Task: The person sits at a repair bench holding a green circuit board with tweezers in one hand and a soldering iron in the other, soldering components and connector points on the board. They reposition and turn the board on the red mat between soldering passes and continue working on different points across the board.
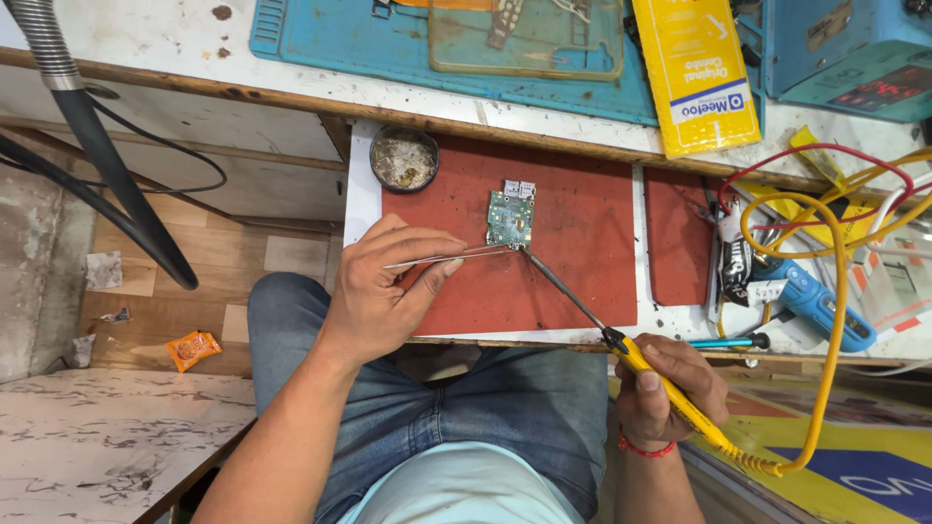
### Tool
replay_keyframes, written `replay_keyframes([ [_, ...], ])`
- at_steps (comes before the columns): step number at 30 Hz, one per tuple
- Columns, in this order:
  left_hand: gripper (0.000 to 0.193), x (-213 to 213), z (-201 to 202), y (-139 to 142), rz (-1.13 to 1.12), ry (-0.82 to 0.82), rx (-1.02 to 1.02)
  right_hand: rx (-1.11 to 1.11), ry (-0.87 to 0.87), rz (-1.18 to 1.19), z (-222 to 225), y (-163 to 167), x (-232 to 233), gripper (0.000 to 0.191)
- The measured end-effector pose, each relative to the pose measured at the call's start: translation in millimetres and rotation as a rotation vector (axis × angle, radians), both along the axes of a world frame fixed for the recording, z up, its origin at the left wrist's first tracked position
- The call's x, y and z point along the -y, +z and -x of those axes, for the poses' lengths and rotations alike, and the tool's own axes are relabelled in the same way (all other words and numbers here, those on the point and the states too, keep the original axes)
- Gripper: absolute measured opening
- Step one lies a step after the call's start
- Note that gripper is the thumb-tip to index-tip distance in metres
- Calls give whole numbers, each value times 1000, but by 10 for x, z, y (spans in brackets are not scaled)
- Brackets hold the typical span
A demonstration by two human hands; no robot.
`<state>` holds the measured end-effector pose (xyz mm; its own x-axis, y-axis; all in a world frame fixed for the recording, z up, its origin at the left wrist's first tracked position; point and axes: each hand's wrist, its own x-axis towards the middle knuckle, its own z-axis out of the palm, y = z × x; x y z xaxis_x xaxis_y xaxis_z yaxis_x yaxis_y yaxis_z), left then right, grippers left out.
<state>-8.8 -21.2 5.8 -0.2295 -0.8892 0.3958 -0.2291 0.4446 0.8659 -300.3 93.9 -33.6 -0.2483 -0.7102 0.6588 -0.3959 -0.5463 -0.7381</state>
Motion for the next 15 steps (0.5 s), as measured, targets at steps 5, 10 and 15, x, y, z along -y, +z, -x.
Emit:
replay_keyframes([
  [5,16,5,-7,2,7,1,7,15,22,11,-5,10,10,22],
  [10,17,-2,-5,-2,2,1,10,-21,15,-1,9,12,3,21],
  [15,17,7,-2,-4,-22,2,3,12,23,-1,19,-5,-3,21],
])
